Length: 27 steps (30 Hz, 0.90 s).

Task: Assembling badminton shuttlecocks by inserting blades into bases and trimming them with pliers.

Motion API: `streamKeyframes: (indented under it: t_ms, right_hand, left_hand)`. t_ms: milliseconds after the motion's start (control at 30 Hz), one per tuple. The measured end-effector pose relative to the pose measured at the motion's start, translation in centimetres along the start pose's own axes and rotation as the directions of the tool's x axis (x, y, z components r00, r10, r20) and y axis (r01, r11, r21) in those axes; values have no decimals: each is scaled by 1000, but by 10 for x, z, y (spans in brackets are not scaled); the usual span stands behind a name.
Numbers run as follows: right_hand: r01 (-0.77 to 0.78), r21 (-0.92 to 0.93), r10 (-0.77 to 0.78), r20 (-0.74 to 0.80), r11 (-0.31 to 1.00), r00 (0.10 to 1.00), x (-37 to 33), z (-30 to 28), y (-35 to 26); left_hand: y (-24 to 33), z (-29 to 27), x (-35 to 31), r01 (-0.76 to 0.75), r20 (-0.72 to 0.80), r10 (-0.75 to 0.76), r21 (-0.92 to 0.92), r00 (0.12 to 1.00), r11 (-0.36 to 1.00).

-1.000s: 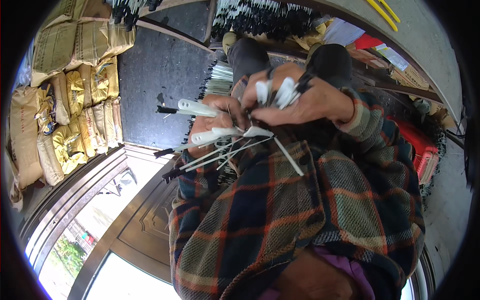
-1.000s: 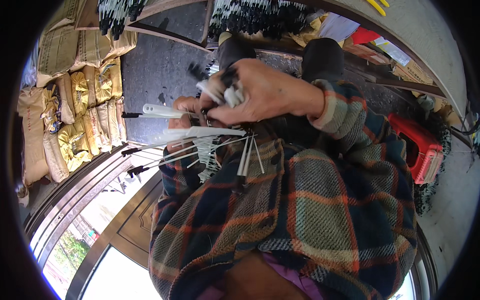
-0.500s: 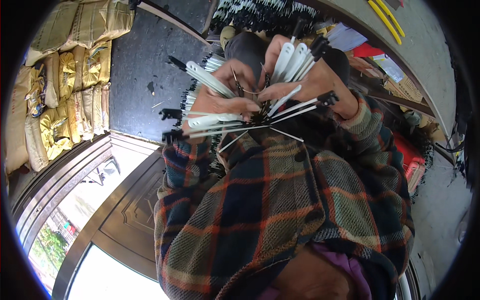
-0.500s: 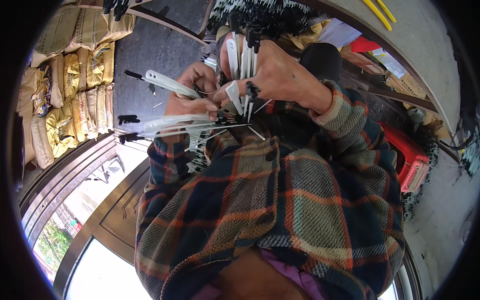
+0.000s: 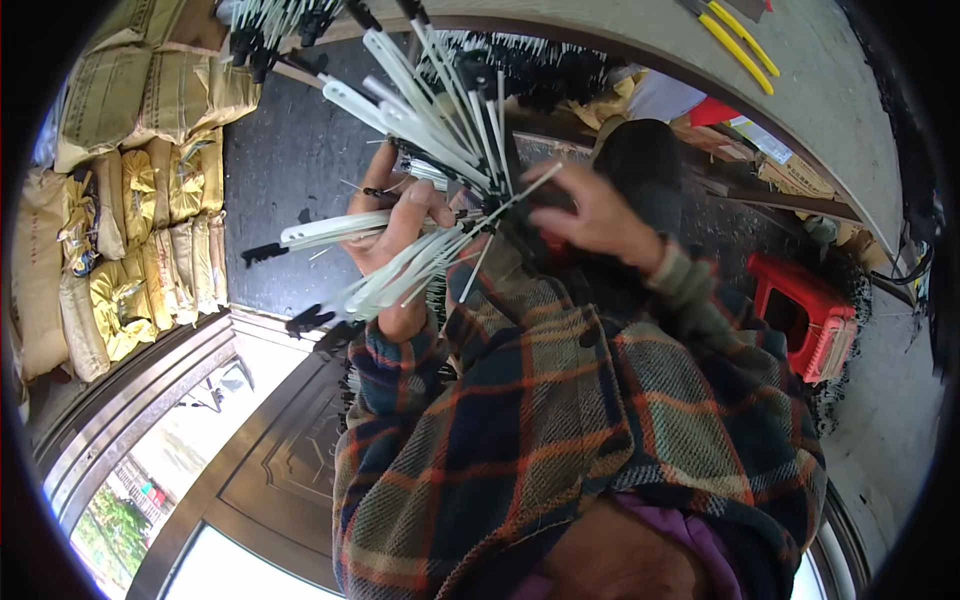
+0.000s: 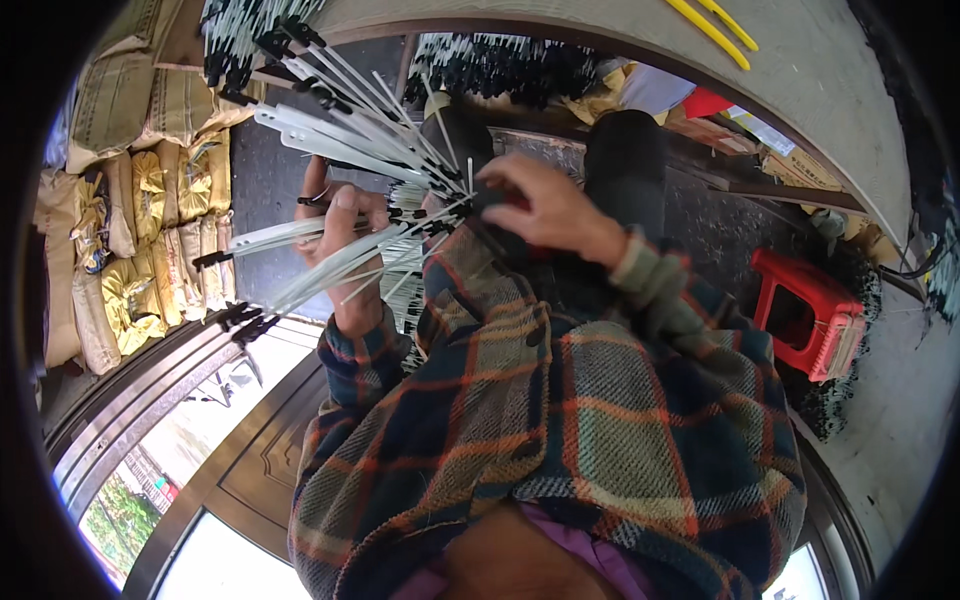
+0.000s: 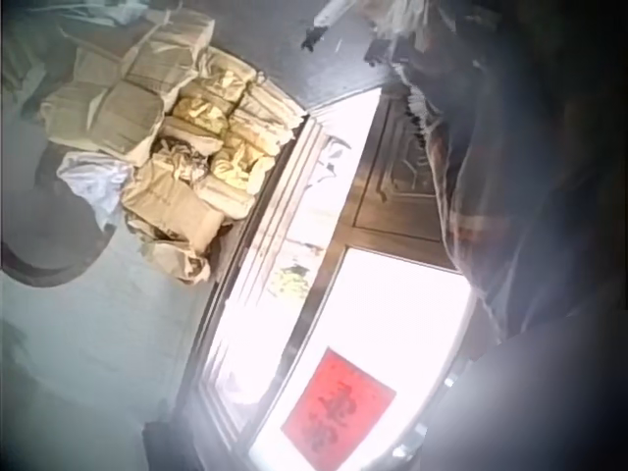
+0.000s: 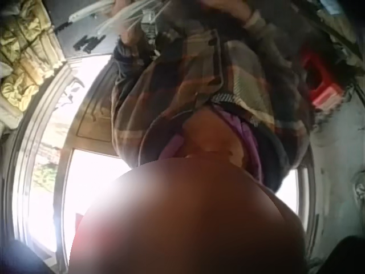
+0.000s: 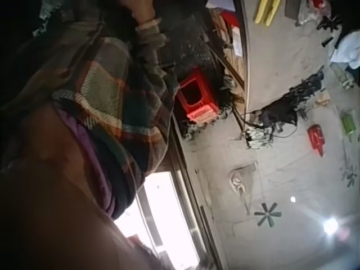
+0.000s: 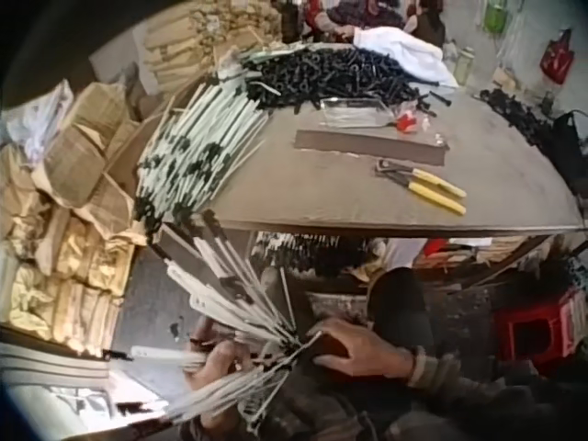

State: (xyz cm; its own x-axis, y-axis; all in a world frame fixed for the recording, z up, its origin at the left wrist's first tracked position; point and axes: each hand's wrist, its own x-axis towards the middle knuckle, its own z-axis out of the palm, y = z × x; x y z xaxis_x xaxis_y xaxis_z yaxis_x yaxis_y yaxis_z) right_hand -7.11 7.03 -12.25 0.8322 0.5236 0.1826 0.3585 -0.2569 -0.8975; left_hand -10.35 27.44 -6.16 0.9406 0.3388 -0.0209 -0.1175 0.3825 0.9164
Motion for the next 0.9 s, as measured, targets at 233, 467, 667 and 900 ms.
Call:
streamKeyframes:
  t_ms: [233, 467, 667, 900]
  right_hand:
    - [19, -276, 8, 99, 961, 995, -3, 9, 34]
    - [248, -568, -71, 316, 784, 946, -30, -75, 4]
    - [125, -613, 120, 342, 781, 932, -63, -103, -28]
    - [157, -587, 59, 331, 795, 942, -31, -11, 6]
  left_hand:
    - [-19, 17, -12, 15, 51, -22, 147, 998, 989]
    - [-18, 23, -20, -23, 84, 6, 210, 996, 977]
    - [-17, 21, -6, -104, 26, 101, 246, 995, 964]
    - [-5, 36, 11, -29, -78, 50, 247, 996, 969]
